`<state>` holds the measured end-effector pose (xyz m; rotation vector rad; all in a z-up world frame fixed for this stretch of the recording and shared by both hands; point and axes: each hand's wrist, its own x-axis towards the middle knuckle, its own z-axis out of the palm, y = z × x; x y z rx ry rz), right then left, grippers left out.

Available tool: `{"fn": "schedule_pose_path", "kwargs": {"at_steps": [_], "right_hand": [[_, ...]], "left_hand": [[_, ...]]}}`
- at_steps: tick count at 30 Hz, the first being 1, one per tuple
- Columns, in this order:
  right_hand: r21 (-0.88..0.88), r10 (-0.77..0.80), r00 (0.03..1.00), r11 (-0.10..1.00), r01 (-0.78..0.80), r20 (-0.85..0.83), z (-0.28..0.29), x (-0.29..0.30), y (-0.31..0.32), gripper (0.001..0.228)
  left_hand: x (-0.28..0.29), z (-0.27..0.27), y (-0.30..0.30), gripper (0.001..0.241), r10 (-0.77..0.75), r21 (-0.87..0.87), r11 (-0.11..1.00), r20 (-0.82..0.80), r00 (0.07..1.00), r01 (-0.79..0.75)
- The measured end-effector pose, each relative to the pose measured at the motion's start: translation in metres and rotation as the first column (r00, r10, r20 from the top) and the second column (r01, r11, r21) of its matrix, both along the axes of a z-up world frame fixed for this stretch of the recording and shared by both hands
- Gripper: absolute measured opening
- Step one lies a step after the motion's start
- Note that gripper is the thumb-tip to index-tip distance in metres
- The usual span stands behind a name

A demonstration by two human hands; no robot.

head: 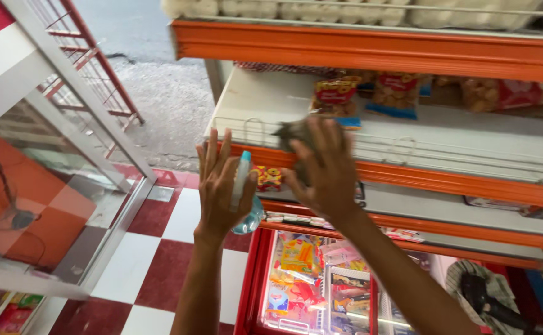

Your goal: The person sprays cleaning liquid from a blue bottle onto the glass surfaces of freezers and store shelves, wiping them with a grey cloth.

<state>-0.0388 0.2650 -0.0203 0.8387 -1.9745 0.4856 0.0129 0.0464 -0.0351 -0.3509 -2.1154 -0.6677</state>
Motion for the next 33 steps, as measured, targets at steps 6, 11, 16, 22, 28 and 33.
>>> {"fn": "schedule_pose_path", "kwargs": {"at_steps": [6,11,16,22,28,33], "right_hand": [[0.179,0.035,0.999,0.983,-0.042,0.041,-0.024,-0.008,0.046,0.046],[0.039,-0.236,0.965,0.970,0.241,-0.112,-0.048,-0.006,0.143,0.051],[-0.322,-0.265,0.963,0.909,0.264,0.043,-0.054,0.002,0.142,0.054],[-0.055,-0.232,0.972,0.972,0.229,-0.048,-0.065,-0.014,0.213,0.044],[-0.448,-0.439,0.897,0.792,0.415,0.054,-0.060,0.005,0.312,0.049],[-0.441,-0.336,0.938,0.831,0.339,0.088,-0.053,0.015,0.270,0.051]], "left_hand": [[-0.004,-0.009,0.045,0.033,-0.154,0.061,0.986,-0.048,0.987,0.156],[-0.005,-0.009,0.079,0.025,-0.236,-0.011,0.972,-0.012,0.972,0.236],[-0.010,0.001,0.132,0.024,-0.380,-0.051,0.924,-0.006,0.925,0.379],[-0.015,0.005,0.187,0.020,-0.473,-0.051,0.879,0.032,0.881,0.474],[-0.021,-0.002,0.232,0.019,-0.432,-0.033,0.902,-0.014,0.902,0.431],[-0.022,0.001,0.278,0.023,-0.435,-0.140,0.887,0.071,0.898,0.441]]}}
